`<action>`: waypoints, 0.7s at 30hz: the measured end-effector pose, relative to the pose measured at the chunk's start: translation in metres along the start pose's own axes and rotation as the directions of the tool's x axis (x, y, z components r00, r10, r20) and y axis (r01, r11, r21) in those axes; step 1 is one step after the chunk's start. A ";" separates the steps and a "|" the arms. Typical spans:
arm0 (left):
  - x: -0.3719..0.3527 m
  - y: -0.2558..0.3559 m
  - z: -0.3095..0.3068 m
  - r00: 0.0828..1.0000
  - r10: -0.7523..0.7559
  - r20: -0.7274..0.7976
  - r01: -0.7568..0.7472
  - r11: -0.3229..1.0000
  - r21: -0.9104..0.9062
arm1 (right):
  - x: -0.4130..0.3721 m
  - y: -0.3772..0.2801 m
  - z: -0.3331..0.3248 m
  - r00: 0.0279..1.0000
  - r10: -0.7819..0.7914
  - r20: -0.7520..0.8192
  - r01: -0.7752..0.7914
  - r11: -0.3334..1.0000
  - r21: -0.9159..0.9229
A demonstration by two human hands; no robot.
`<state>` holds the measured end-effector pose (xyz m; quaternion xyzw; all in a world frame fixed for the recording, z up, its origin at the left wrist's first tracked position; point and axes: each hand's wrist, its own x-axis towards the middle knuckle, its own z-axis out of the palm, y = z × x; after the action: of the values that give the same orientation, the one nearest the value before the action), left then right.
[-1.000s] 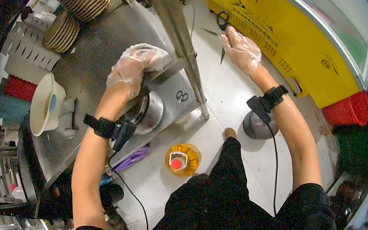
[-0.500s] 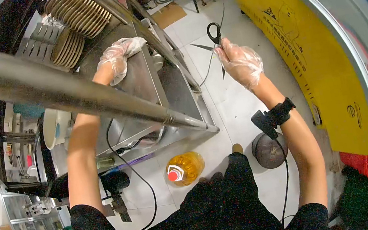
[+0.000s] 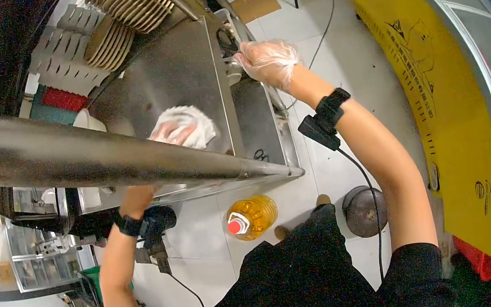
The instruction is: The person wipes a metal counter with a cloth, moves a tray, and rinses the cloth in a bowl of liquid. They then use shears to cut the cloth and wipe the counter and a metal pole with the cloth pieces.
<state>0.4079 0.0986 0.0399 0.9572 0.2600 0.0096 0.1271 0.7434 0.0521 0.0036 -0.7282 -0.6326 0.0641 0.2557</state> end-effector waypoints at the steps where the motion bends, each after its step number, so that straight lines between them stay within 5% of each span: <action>1: -0.038 -0.023 0.019 0.993 -0.114 -0.043 0.112 0.992 -0.055 | 0.007 -0.001 0.003 0.999 -0.030 0.022 0.031 0.999 -0.035; 2: -0.075 -0.046 0.037 0.970 -0.227 -0.085 0.216 0.969 -0.121 | 0.012 -0.004 0.001 0.997 -0.026 0.078 0.030 0.998 -0.056; 3: -0.104 -0.064 0.052 0.958 -0.263 -0.114 0.276 0.953 0.124 | 0.018 -0.004 0.003 0.996 -0.033 0.081 0.037 0.998 -0.054; 4: -0.099 -0.041 0.036 0.956 -0.267 -0.119 0.282 0.951 0.124 | 0.022 -0.002 0.006 0.995 -0.033 0.089 0.039 0.997 -0.062; 5: -0.086 0.001 0.006 0.810 -0.578 0.097 0.560 0.812 0.167 | 0.028 0.000 0.009 0.995 -0.032 0.099 0.039 0.997 -0.069; 7: -0.084 0.016 -0.004 0.521 -0.806 0.281 0.764 0.587 0.267 | 0.038 0.005 0.012 0.995 -0.049 0.091 0.056 0.996 -0.070; 10: -0.104 -0.028 0.028 0.544 -0.786 0.293 0.752 0.612 0.245 | 0.043 0.008 0.012 0.994 -0.063 0.091 0.068 0.996 -0.056; 11: -0.107 -0.040 0.037 0.739 -0.665 0.106 0.661 0.746 0.075 | 0.042 0.011 0.012 0.990 -0.119 0.077 0.123 0.991 -0.048; 13: -0.114 -0.070 0.056 0.854 -0.508 -0.112 0.505 0.861 -0.057 | 0.034 0.014 0.009 0.983 -0.170 0.063 0.173 0.984 -0.037; 14: -0.112 -0.085 0.061 0.903 -0.400 -0.155 0.421 0.896 0.141 | 0.029 0.013 0.002 0.975 -0.181 0.126 0.190 0.979 -0.066; 16: -0.112 -0.094 0.068 0.942 -0.287 -0.173 0.330 0.883 0.332 | 0.026 0.017 0.001 0.961 -0.222 0.165 0.240 0.966 -0.098; 21: -0.092 -0.067 0.045 0.931 -0.284 -0.229 0.317 0.940 0.123 | 0.039 0.025 0.014 0.974 -0.216 0.072 0.223 0.967 -0.119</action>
<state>0.2987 0.0976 -0.0162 0.9066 0.4157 0.0692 0.0231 0.7676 0.0914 -0.0110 -0.6662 -0.7194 0.0166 0.1958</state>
